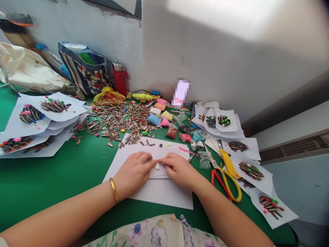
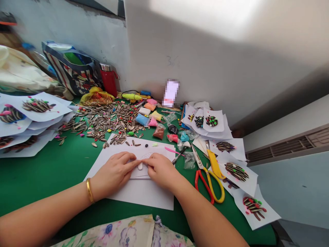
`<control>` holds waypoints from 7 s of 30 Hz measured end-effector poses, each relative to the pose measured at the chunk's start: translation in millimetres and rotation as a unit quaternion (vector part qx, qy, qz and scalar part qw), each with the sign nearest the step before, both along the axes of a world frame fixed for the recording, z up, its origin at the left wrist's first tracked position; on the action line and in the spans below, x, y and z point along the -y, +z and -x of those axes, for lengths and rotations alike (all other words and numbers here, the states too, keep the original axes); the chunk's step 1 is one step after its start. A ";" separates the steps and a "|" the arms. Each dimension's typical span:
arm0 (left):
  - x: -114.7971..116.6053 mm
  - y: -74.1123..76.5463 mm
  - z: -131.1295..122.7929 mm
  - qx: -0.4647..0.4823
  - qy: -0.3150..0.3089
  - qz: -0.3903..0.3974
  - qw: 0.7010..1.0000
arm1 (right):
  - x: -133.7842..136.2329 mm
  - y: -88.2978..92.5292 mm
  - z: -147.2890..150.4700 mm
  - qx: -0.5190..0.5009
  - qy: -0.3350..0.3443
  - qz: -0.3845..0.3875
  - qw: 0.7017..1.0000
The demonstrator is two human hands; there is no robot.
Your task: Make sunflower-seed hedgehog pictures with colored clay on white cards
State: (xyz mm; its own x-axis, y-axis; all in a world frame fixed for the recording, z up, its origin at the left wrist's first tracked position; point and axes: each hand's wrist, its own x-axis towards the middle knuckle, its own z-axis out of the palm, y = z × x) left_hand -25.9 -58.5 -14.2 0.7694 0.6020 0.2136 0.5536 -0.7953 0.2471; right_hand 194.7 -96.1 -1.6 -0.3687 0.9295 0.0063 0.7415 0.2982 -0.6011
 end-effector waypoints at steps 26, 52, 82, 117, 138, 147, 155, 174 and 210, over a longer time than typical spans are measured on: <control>-2.9 0.2 3.5 0.058 -0.008 0.018 0.998 | 1.9 3.1 -1.5 0.009 0.021 0.004 1.000; 6.4 5.6 3.9 0.034 -0.010 0.028 0.999 | 3.9 7.8 -9.8 0.010 0.078 0.013 0.997; 2.9 1.3 2.4 0.043 0.000 0.019 0.999 | 2.0 12.1 -10.8 -0.017 0.071 0.038 0.997; 2.6 0.2 1.7 0.021 0.005 0.014 1.000 | 8.5 19.0 -6.7 0.053 0.080 0.065 0.993; 4.8 -0.2 1.9 0.016 -0.014 -0.032 0.999 | 7.0 9.6 -2.6 0.042 0.053 0.044 0.997; -3.2 -0.8 0.8 0.082 -0.023 -0.008 0.996 | 8.0 10.1 0.8 0.067 0.064 0.026 0.995; -2.5 1.1 2.1 0.083 -0.034 -0.005 0.996 | 8.3 20.9 -9.1 0.047 0.095 0.059 0.993; 5.0 1.5 1.5 0.040 -0.019 -0.028 0.999 | 14.2 31.5 -13.0 0.088 0.139 0.083 0.983; 5.7 -0.8 -0.1 0.019 -0.002 -0.019 1.000 | 19.1 30.4 -9.9 0.097 0.150 0.085 0.980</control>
